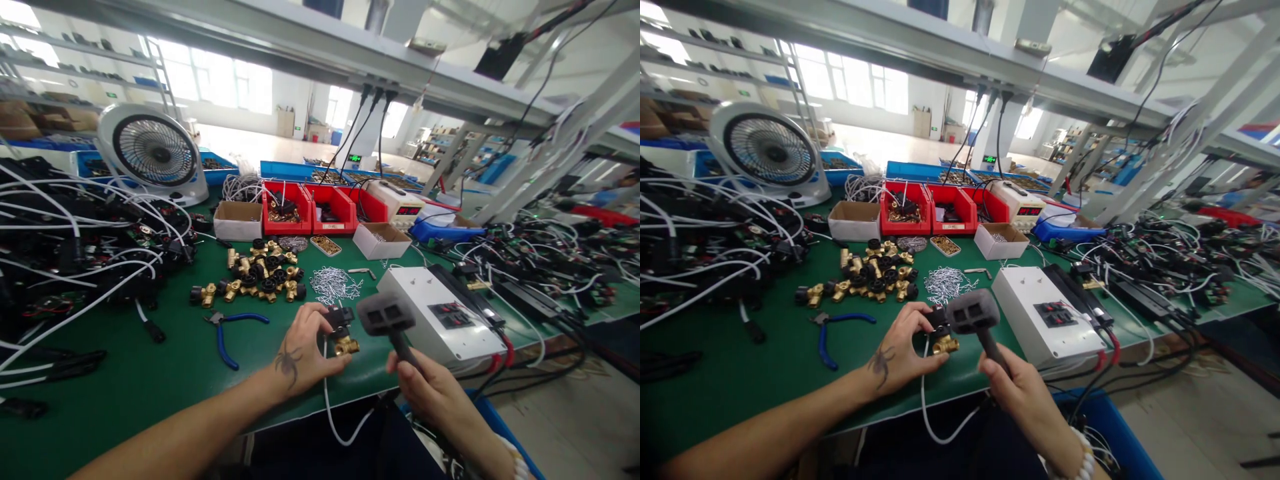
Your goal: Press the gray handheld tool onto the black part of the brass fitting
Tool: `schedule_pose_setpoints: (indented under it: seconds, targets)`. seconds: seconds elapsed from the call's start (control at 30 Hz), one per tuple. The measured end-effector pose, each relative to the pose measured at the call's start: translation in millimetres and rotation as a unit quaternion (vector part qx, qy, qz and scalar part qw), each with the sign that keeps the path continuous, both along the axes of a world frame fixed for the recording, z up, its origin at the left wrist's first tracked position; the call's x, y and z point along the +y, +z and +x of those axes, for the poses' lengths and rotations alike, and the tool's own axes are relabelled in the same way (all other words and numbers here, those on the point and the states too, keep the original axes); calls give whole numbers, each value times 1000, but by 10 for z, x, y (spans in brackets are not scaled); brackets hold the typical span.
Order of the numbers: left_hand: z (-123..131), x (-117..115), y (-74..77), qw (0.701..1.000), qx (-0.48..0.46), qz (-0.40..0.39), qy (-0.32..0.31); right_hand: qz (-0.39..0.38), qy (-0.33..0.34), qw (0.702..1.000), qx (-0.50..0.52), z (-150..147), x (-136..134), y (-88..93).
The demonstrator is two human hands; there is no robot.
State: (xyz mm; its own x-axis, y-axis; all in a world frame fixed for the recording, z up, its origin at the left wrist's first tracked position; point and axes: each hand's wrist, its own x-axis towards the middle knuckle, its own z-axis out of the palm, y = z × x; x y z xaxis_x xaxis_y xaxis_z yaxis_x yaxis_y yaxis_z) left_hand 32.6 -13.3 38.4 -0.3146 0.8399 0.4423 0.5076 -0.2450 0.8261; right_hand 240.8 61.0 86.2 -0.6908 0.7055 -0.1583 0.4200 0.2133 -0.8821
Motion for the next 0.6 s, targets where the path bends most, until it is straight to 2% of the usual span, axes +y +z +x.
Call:
schedule_pose_setpoints:
  seconds: [0.13,0.37,0.6]
  targets:
    - [-50,16,13,999,-25,-20,-10,25,-1,999,31,-159,50,26]
    - [-126,24,73,997,-17,-53,-47,9,126,991,37,-476,326,-98]
    - [-201,26,129,995,-26,-80,-53,38,169,985,-3,-548,473,-55]
